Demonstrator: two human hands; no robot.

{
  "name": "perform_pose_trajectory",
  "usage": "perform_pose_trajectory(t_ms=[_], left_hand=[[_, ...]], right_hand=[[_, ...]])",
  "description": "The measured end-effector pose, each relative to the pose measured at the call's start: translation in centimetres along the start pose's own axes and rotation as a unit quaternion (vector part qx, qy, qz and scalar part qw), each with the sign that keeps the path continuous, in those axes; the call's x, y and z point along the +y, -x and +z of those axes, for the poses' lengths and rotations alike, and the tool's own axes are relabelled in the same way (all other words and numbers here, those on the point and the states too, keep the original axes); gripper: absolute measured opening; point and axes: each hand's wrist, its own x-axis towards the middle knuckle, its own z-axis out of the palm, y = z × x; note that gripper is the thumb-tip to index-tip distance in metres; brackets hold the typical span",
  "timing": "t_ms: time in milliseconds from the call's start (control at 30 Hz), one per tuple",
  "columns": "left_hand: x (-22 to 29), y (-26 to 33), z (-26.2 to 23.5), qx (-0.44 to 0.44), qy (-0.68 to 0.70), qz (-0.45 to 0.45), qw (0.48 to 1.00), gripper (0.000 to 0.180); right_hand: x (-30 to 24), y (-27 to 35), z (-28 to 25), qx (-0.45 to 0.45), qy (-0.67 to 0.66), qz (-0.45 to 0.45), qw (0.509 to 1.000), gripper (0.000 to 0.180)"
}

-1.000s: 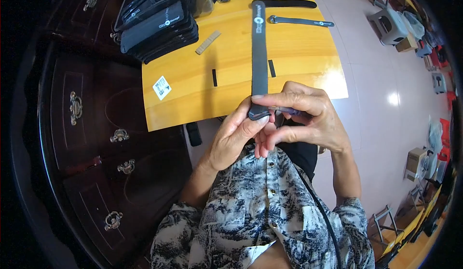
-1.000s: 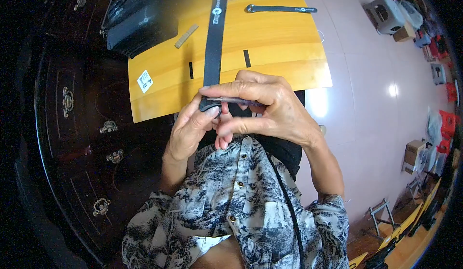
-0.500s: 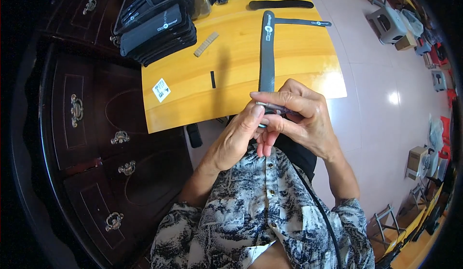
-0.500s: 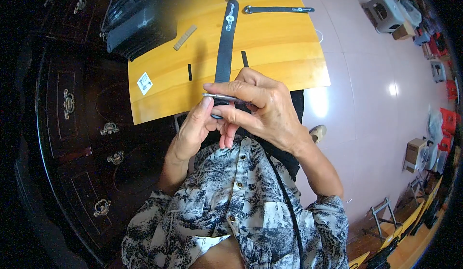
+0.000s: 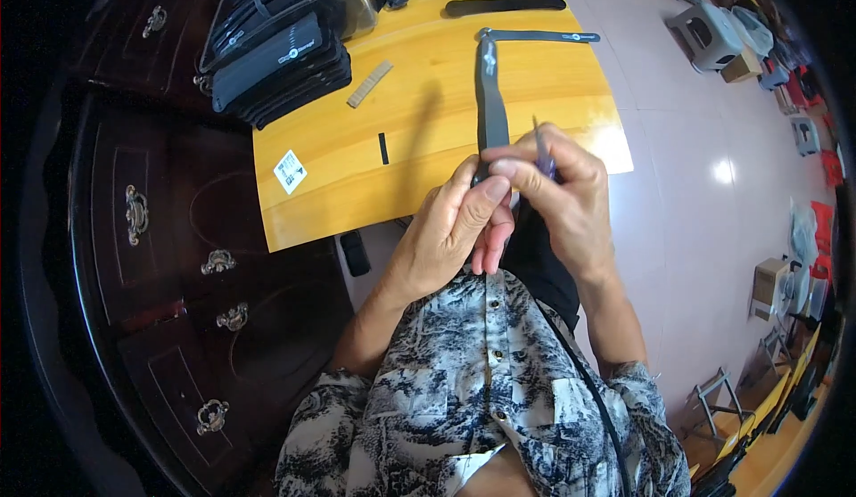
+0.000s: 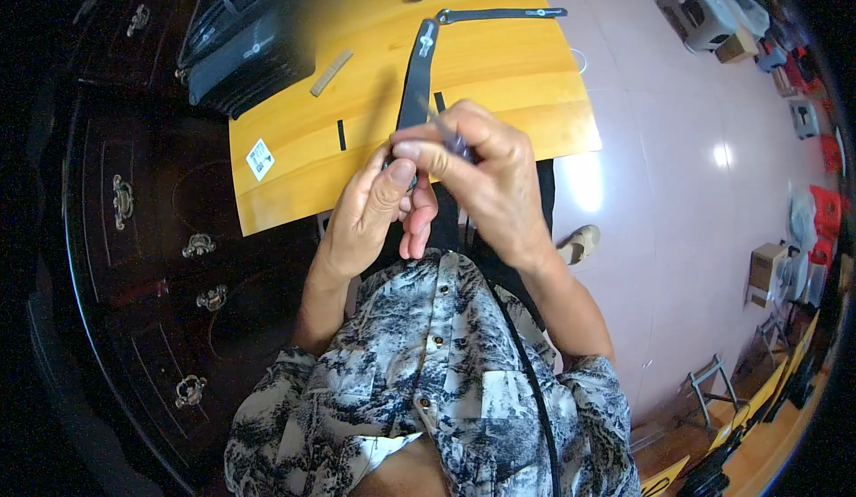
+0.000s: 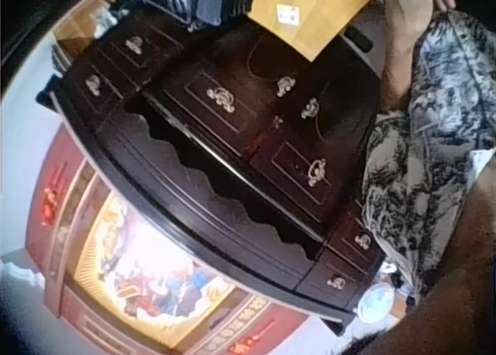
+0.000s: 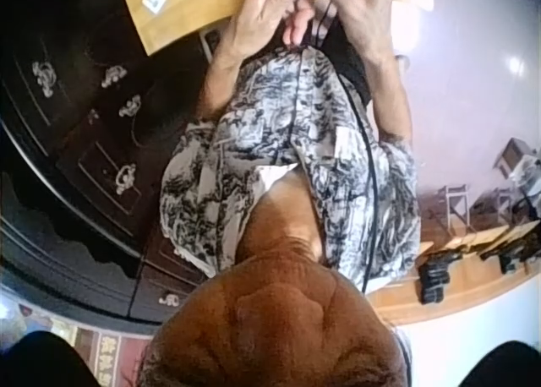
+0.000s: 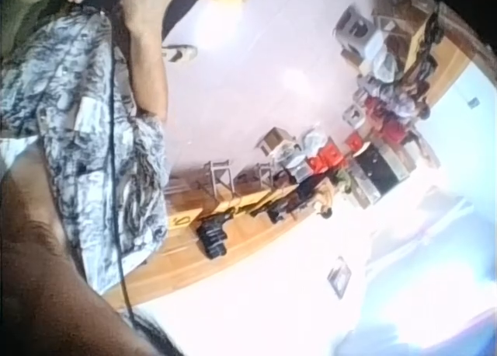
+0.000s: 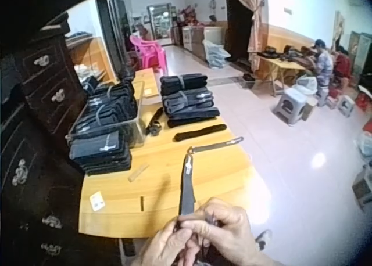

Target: The recorder uses a small metal tool to clear debris or finish holes on black rubber straps at a workbench.

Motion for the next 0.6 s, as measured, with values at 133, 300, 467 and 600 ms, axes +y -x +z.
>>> perform_pose_trajectory(t_ms=[133,300,467,600], left_hand=[[-0.1,0.9,0.7,-0.055,-0.034,-0.02,0.998,0.03],[-0.5,3.3,0.4,-0.095,-0.078,-0.052,0.991,0.026],[0.0,7.4,-1.6,-0.119,-0.091,-0.123,0.981,0.023],[-1.5,9.6,-2.5,-0.002,0.019,-0.107,0.994,0.029]], right_hand=[[1.0,-3.8,-3.6,0.13,-0.11,0.109,0.979,0.019],[5.2,-9.2,-10.4,0.214,-0.061,0.061,0.973,0.026],[11.0,-11.4,-26.1,0.397,-0.065,0.042,0.914,0.023],[10.7,-9.7,-30.8,0.513,0.033,0.014,0.858,0.02]])
